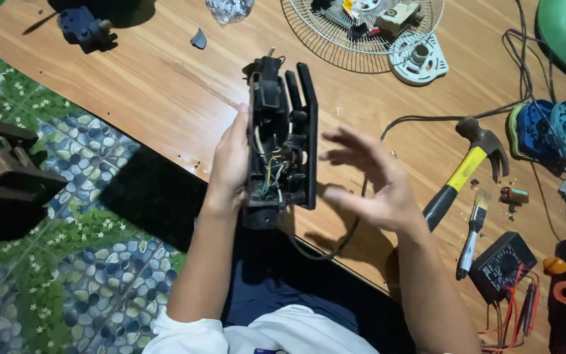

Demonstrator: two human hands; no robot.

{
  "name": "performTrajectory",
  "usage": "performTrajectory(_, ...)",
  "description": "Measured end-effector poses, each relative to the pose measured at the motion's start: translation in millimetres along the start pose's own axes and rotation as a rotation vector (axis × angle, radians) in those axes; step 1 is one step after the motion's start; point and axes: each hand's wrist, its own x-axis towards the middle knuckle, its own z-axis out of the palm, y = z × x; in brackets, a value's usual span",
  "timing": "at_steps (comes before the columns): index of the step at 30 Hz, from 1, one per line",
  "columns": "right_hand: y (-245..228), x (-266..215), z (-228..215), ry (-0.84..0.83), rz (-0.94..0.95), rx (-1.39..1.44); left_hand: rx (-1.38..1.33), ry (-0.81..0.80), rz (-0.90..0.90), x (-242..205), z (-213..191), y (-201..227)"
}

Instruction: Inspecting and testing electrical connections within a plastic housing using a screwdriver

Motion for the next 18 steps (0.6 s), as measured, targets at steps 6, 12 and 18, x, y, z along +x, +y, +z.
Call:
performTrajectory(6,-1,-1,-28,0.340,0.000,-0.110,0.214,0.054,0.224,0,-14,4)
performTrajectory(12,3,-3,-23,0.381,0.050,-0.109,0.258,0.061,0.243,-6,-7,7)
performTrajectory(18,20,-12,19,0.131,0.172,0.282,0.379,0.009,0.256,-18,20,-3)
